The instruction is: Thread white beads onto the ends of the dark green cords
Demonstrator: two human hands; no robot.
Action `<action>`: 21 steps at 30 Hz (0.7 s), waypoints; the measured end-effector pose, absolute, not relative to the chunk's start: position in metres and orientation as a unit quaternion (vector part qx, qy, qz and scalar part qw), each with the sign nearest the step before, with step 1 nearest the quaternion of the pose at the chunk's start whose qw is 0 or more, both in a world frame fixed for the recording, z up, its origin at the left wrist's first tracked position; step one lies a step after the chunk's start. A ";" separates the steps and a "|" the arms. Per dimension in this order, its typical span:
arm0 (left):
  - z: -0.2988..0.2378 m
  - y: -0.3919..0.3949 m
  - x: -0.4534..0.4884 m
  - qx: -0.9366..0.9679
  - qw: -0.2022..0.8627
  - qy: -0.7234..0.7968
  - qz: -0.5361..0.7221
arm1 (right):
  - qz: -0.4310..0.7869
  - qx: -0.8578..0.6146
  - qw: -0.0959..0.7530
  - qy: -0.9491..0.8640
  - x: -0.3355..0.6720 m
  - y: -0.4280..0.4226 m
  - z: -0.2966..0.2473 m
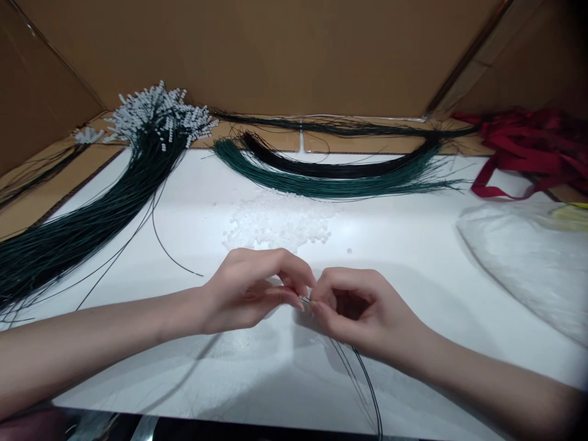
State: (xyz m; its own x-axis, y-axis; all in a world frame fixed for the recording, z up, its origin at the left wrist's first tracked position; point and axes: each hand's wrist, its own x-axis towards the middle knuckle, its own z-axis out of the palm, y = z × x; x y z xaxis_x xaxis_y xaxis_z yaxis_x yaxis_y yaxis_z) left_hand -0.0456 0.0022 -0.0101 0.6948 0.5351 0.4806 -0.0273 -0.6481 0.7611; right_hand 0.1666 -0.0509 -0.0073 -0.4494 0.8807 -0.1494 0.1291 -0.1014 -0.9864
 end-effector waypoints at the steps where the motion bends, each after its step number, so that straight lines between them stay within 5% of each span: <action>1: -0.010 0.002 -0.045 0.834 0.389 0.153 0.360 | 0.606 -0.424 0.309 -0.598 0.166 -0.051 -0.007; 21: -0.013 0.001 -0.045 0.805 0.412 0.191 0.382 | 0.600 -0.436 0.314 -0.592 0.165 -0.050 -0.004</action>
